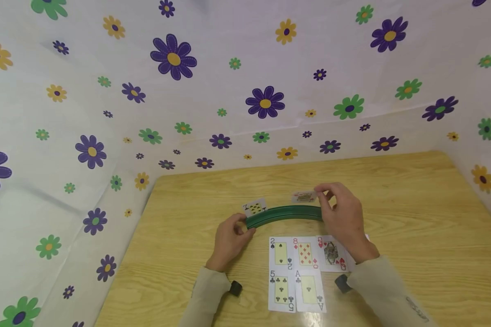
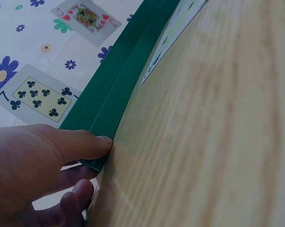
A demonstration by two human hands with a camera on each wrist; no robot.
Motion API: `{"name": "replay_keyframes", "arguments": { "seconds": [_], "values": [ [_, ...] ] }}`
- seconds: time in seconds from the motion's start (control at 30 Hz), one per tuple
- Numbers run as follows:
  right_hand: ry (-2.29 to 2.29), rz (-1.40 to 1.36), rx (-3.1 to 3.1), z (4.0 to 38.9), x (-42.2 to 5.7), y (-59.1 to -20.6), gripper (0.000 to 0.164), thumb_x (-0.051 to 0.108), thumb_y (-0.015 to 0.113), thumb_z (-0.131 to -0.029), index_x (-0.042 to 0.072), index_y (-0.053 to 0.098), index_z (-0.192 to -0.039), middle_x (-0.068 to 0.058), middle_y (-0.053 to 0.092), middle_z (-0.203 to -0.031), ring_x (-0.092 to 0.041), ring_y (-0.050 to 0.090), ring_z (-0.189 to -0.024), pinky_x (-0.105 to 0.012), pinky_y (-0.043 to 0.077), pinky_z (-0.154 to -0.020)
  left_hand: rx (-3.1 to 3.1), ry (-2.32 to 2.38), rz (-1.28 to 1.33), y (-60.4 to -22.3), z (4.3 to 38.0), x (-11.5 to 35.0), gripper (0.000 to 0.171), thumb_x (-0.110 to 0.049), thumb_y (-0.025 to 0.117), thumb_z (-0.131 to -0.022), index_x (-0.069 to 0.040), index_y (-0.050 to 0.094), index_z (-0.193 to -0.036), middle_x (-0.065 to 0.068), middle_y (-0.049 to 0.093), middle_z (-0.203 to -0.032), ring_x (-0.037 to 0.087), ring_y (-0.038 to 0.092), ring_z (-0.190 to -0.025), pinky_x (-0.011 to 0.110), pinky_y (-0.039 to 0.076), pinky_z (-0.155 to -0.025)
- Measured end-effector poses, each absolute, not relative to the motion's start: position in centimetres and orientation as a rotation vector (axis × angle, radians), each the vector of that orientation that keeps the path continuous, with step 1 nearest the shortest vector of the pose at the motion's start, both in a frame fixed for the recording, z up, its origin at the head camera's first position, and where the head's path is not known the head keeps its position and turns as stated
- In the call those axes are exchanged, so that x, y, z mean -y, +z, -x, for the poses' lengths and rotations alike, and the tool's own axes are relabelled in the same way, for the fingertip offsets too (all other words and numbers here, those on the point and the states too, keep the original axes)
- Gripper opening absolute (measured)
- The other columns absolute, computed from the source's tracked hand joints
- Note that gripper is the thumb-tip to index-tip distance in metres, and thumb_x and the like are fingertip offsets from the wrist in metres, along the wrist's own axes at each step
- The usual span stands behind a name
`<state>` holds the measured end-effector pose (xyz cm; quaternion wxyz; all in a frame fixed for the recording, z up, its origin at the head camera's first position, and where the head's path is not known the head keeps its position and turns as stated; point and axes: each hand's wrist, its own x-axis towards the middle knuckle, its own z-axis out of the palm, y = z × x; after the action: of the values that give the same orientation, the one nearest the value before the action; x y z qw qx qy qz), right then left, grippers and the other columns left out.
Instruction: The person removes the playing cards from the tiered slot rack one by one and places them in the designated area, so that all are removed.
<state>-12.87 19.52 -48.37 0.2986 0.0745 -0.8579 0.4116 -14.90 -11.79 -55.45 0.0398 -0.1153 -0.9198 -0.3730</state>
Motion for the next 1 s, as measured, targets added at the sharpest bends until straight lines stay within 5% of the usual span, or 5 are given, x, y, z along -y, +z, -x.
{"name": "replay_keyframes", "arguments": {
  "seconds": [1.0],
  "values": [
    [1.142,-0.144,2.342,7.0,-23.7,-50.6,0.023,-0.016,0.073,-0.093,-0.004,0.073,-0.112,-0.017,0.075,-0.103,0.023,0.048,-0.098,-0.006,0.044,-0.068,2.802,-1.171,0.351,-55.5,14.9,11.8,0.034,-0.018,0.088,-0.094,-0.009,0.077,-0.124,0.007,0.080,-0.108,-0.002,0.052,-0.066,0.019,0.043,-0.063]
  ]
}}
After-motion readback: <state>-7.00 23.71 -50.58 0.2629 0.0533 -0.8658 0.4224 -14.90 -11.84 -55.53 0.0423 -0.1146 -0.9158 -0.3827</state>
